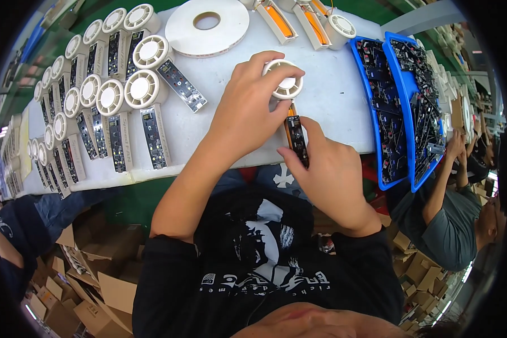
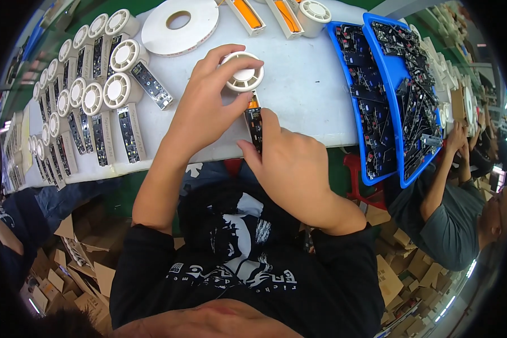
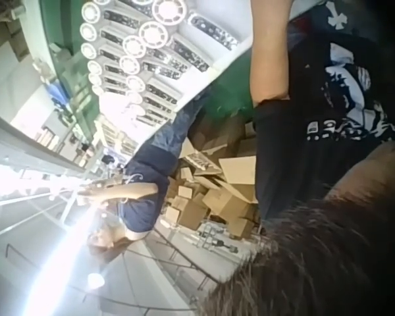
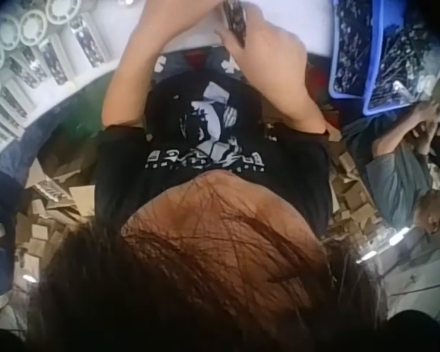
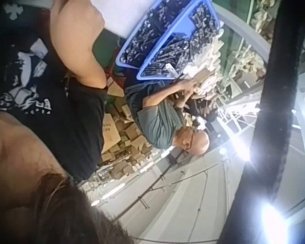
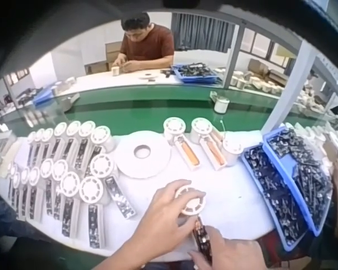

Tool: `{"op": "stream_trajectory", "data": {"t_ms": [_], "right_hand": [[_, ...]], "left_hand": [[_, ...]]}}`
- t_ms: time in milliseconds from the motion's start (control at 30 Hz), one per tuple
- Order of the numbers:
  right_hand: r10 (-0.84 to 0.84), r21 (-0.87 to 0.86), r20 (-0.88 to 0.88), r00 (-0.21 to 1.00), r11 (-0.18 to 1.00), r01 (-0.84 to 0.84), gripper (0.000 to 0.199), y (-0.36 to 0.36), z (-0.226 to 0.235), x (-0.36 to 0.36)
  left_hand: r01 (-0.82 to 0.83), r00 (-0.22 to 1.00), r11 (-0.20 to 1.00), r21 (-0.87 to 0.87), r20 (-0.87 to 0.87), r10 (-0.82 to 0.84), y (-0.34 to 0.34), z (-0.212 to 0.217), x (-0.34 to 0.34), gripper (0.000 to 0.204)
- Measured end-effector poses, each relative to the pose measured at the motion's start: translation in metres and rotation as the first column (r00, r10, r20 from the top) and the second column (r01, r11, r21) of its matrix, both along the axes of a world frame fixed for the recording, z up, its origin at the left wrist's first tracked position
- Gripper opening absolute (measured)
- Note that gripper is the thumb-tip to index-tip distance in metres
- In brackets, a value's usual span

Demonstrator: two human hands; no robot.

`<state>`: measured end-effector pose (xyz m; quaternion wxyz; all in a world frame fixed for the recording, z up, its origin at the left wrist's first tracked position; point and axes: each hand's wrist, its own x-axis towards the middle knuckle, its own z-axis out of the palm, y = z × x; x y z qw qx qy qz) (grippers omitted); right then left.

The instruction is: The person picks up a circuit board from a tray, connects its wires to a battery inside a fan housing, and presses the board into the handle. They then peel a strip of adhesive from a roll, apply it to the battery, and repeat the process with another fan.

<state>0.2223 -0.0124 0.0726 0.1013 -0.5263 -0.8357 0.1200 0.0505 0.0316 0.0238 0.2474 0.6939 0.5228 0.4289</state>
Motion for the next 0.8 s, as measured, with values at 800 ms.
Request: {"op": "stream_trajectory", "data": {"t_ms": [800], "right_hand": [[0.04,0.237,-0.184,0.982,0.972,0.005,0.028,0.007,-0.03,-0.002]], "left_hand": [[0.145,0.901,0.961,-0.235,0.432,-0.03,-0.015,-0.022,-0.007,0.083]]}}
